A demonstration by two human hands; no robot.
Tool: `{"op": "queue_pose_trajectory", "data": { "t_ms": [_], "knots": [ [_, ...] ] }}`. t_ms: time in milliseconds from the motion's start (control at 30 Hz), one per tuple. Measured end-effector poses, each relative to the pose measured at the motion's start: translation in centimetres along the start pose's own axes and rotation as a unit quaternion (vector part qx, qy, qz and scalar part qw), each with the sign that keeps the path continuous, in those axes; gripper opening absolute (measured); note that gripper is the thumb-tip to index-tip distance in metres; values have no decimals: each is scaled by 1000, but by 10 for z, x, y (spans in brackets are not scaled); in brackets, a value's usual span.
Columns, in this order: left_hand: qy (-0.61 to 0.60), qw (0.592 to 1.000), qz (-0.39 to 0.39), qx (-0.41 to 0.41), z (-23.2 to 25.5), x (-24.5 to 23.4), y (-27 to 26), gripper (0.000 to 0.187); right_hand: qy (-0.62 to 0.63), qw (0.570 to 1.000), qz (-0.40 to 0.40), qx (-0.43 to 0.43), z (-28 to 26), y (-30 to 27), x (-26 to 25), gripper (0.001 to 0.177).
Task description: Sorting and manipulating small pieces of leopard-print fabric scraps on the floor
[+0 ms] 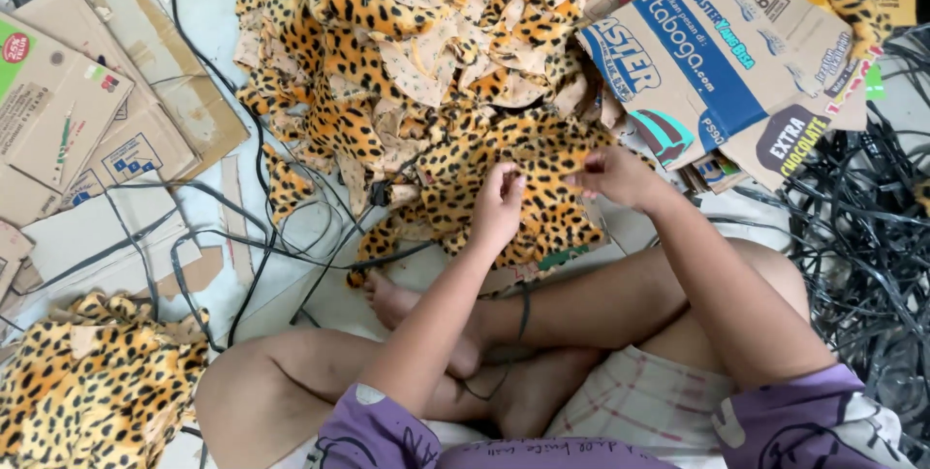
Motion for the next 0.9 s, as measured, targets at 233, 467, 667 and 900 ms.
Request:
{"op": "queue_pose_trajectory", "data": {
  "t_ms": [233, 467, 667, 900],
  "knots": [
    [-33, 998, -62, 12, -15, 24, -47, 45, 91, 995, -6, 30, 54, -17, 6, 15],
    [-92, 990, -110, -13, -8, 63, -78, 36, -111, 992, 54, -31, 37, -10, 6, 26],
    [-233, 962, -134, -55, -17, 88, -69, 53, -147, 986, 45, -59, 8, -6, 5, 19],
    [-242, 957, -149, -62, -9, 74, -67, 58, -134, 985, 60, -95, 2, 13, 6, 19]
  ]
}}
Point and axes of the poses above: each hand's wrist, its own y-axis towards the middle knuckle, its own x-axis out of the palm, z = x × y, the point moved 1 cm from there along y, towards the middle knuckle, and after that the axes turned 6 degrees about -z, right-handed, at the moved point
